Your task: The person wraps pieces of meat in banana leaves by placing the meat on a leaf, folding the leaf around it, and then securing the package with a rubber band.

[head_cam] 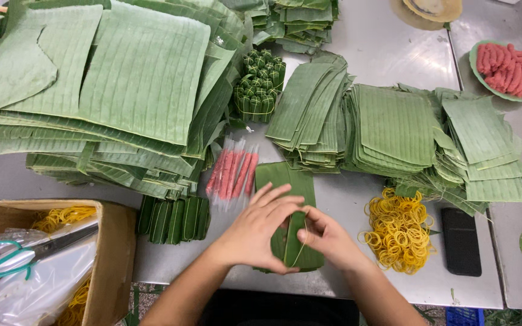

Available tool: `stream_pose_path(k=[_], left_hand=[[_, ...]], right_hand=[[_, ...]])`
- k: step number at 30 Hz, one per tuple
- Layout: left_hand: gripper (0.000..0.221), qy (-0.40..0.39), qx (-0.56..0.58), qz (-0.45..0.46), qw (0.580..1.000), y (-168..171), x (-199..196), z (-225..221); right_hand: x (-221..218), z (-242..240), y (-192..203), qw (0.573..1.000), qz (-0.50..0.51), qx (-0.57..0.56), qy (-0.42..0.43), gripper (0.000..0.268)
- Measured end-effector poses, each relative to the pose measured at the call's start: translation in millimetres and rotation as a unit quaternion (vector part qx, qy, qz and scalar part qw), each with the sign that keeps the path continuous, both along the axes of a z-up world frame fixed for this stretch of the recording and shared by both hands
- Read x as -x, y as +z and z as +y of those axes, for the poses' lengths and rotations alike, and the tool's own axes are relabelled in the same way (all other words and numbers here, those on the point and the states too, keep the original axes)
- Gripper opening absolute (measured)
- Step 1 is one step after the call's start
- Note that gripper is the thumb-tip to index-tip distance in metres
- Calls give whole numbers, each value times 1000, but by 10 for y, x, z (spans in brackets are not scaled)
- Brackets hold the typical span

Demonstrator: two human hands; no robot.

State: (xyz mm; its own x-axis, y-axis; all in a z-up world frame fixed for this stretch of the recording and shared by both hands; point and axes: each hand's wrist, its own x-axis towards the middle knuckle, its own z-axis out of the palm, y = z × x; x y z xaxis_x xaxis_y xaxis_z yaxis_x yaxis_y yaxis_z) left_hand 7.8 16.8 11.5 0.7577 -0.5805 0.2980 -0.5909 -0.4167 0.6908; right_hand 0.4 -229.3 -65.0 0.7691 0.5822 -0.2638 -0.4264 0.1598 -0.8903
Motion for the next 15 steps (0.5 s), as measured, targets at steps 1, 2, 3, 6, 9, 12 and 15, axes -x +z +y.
stream_pose_path(k=[1, 2, 3, 6, 9, 12, 15], left_hand=[[106, -29, -5, 24, 999, 36, 27, 67], [107, -44, -14, 29, 999, 73, 57, 129], [108, -59, -23, 31, 998, 110, 63, 193], [113, -63, -51, 3, 997, 201, 176, 388], [113, -23, -47, 22, 998, 194, 379, 563], [113, 166, -160, 127, 965, 117, 569, 846], [119, 325, -371, 228, 839, -42, 660, 1234]], right_hand=[[-27, -30, -42, 1000, 14, -3, 11, 55], [-85, -45, -88, 999, 28, -6, 21, 50], [-138, -45, -111, 999, 39, -9, 32, 47], [-360, -19, 10, 975, -23, -14, 221, 36], [-692, 204, 179, 952, 2, 19, 305, 28], [-1087, 621, 149, 901, -315, 278, 105, 26], [-1576, 859, 2, 700, -569, 426, -69, 22]])
